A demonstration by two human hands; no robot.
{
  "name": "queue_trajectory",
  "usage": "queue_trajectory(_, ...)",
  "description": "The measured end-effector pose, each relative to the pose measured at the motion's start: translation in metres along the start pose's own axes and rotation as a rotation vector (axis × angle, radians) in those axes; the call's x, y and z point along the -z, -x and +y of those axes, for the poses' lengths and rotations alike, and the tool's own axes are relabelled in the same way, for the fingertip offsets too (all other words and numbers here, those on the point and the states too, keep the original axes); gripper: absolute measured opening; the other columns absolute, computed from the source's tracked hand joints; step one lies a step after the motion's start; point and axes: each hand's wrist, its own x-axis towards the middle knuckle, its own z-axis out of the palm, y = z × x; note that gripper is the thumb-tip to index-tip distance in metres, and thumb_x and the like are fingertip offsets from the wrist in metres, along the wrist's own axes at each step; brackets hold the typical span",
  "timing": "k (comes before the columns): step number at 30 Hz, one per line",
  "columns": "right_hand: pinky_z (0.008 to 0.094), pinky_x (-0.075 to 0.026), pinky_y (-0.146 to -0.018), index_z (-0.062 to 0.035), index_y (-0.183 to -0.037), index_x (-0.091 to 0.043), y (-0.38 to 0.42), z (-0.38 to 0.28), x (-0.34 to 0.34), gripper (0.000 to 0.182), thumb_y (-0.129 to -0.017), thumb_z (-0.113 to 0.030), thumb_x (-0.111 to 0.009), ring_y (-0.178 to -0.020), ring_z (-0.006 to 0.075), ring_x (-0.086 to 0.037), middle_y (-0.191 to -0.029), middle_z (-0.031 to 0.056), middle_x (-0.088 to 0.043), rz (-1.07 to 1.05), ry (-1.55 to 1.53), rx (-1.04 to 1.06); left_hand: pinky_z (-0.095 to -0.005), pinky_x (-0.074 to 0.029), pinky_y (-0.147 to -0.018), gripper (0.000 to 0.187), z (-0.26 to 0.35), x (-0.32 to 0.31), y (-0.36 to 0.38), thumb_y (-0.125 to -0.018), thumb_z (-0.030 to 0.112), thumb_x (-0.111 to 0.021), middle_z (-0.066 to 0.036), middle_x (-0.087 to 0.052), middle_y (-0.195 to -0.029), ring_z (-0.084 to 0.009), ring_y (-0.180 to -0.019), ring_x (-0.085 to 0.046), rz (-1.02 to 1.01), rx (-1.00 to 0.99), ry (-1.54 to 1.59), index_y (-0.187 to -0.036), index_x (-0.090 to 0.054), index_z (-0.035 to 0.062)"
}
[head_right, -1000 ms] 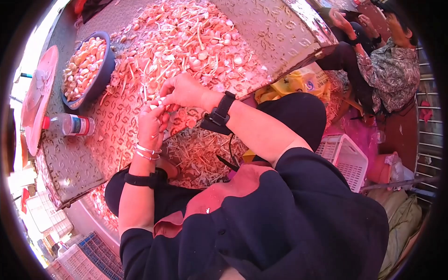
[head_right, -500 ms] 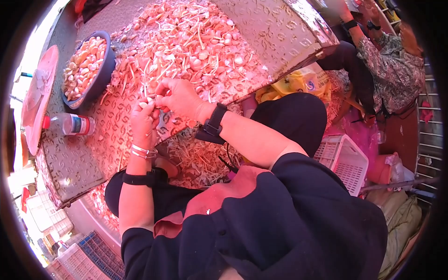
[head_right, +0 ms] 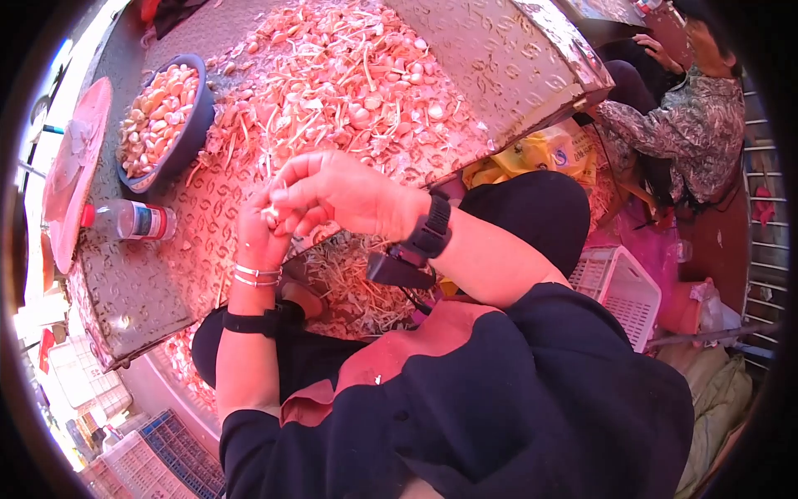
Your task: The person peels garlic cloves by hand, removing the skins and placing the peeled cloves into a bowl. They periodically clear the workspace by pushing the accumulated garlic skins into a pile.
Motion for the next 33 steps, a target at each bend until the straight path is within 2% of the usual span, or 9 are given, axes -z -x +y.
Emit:
queue_trajectory(2, 0.0220, -0.051, -0.052, -0.0003, -0.098, -0.055, 0.031, -0.010, -0.042, 0.016, -0.084, -0.008, -0.059, -0.063, 0.0129, -0.063, -0.081, 0.0087, -0.062, -0.176, -0.015, -0.085, -0.0196, -0.028, -0.034, 0.016, -0.001, -0.053, 0.012, -0.093, 0.015, -0.041, -0.006, -0.048, -0.066, -0.0095, -0.048, -0.042, 0.406, -0.027, 0.055, -0.081, -0.046, 0.0069)
queue_trajectory(4, 0.0218, -0.051, -0.051, 0.0024, -0.099, -0.054, 0.060, -0.024, -0.076, 0.021, -0.081, -0.004, -0.064, -0.063, 0.0122, -0.063, -0.080, 0.0107, -0.062, -0.479, -0.156, -0.280, -0.0184, -0.027, -0.035, 0.014, 0.005, -0.020, 0.009, -0.094, 0.015, -0.040, -0.007, -0.048, -0.070, -0.0090, -0.048, -0.040, -0.072, 0.061, 0.124, -0.083, -0.045, 0.0072)
queue_trajectory(7, 0.0222, -0.049, -0.046, 0.0004, -0.087, -0.055, 0.087, -0.028, -0.105, 0.009, -0.081, -0.001, -0.061, -0.054, 0.0109, -0.059, -0.071, 0.0055, -0.060, -0.787, -0.235, -0.253, -0.0174, -0.028, -0.035, 0.014, 0.004, -0.021, 0.011, -0.094, 0.016, -0.039, -0.009, -0.047, -0.074, -0.0086, -0.048, -0.039, -0.088, 0.026, 0.142, -0.089, -0.046, 0.0056)
queue_trajectory(20, 0.0217, -0.051, -0.056, 0.0060, -0.091, -0.057, 0.098, -0.027, -0.114, 0.011, -0.084, -0.002, -0.060, -0.066, 0.0113, -0.062, -0.076, 0.0082, -0.061, -0.779, -0.267, -0.269, -0.0170, -0.029, -0.036, 0.013, 0.002, -0.028, 0.018, -0.092, 0.012, -0.041, -0.010, -0.048, -0.079, -0.0097, -0.052, -0.040, -0.079, 0.003, 0.026, -0.083, -0.045, 0.0024)
queue_trajectory(23, 0.0184, -0.052, -0.062, 0.0046, -0.091, -0.058, 0.100, -0.008, -0.120, 0.009, -0.087, -0.003, -0.056, -0.071, 0.0152, -0.065, -0.082, 0.0113, -0.061, -0.570, -0.448, 0.019, -0.0185, -0.028, -0.036, 0.011, 0.003, -0.028, 0.015, -0.090, 0.009, -0.041, -0.012, -0.052, -0.077, -0.0108, -0.052, -0.042, -0.078, 0.005, 0.028, -0.082, -0.045, 0.0035)
queue_trajectory(24, 0.0213, -0.048, -0.048, 0.0062, -0.102, -0.052, 0.088, -0.030, -0.108, 0.022, -0.083, -0.001, -0.061, -0.056, 0.0110, -0.058, -0.077, 0.0091, -0.058, -0.628, -0.206, -0.080, -0.0185, -0.028, -0.036, 0.011, 0.002, -0.026, 0.016, -0.090, 0.009, -0.041, -0.012, -0.052, -0.077, -0.0108, -0.052, -0.042, -0.076, 0.009, 0.033, -0.082, -0.045, 0.0035)
queue_trajectory(28, 0.0214, -0.049, -0.048, 0.0008, -0.092, -0.056, 0.028, -0.023, -0.054, 0.011, -0.086, -0.008, -0.058, -0.055, 0.0104, -0.058, -0.075, 0.0086, -0.062, -0.049, -0.062, 0.001, -0.0174, -0.030, -0.036, 0.013, -0.005, -0.034, 0.014, -0.089, 0.011, -0.042, -0.010, -0.053, -0.076, -0.0110, -0.050, -0.043, -0.017, -0.035, -0.083, -0.079, -0.047, 0.0041)
queue_trajectory(30, 0.0193, -0.047, -0.049, -0.0039, -0.087, -0.058, -0.011, -0.012, -0.011, 0.010, -0.085, -0.014, -0.058, -0.057, 0.0088, -0.059, -0.073, 0.0035, -0.061, 0.095, 0.056, 0.061, -0.0173, -0.031, -0.035, 0.019, -0.010, -0.030, 0.014, -0.091, 0.017, -0.038, -0.009, -0.054, -0.075, -0.0130, -0.053, -0.048, -0.376, 0.097, 0.227, -0.092, -0.050, 0.0027)
queue_trajectory(33, 0.0202, -0.048, -0.051, -0.0049, -0.086, -0.059, -0.042, -0.006, 0.033, 0.010, -0.085, -0.014, -0.059, -0.059, 0.0087, -0.059, -0.070, 0.0020, -0.059, 0.166, 0.206, 0.081, -0.0175, -0.031, -0.035, 0.028, -0.003, -0.043, 0.015, -0.095, 0.024, -0.033, -0.009, -0.055, -0.074, -0.0143, -0.056, -0.050, -0.063, 0.076, 0.129, -0.096, -0.050, 0.0020)
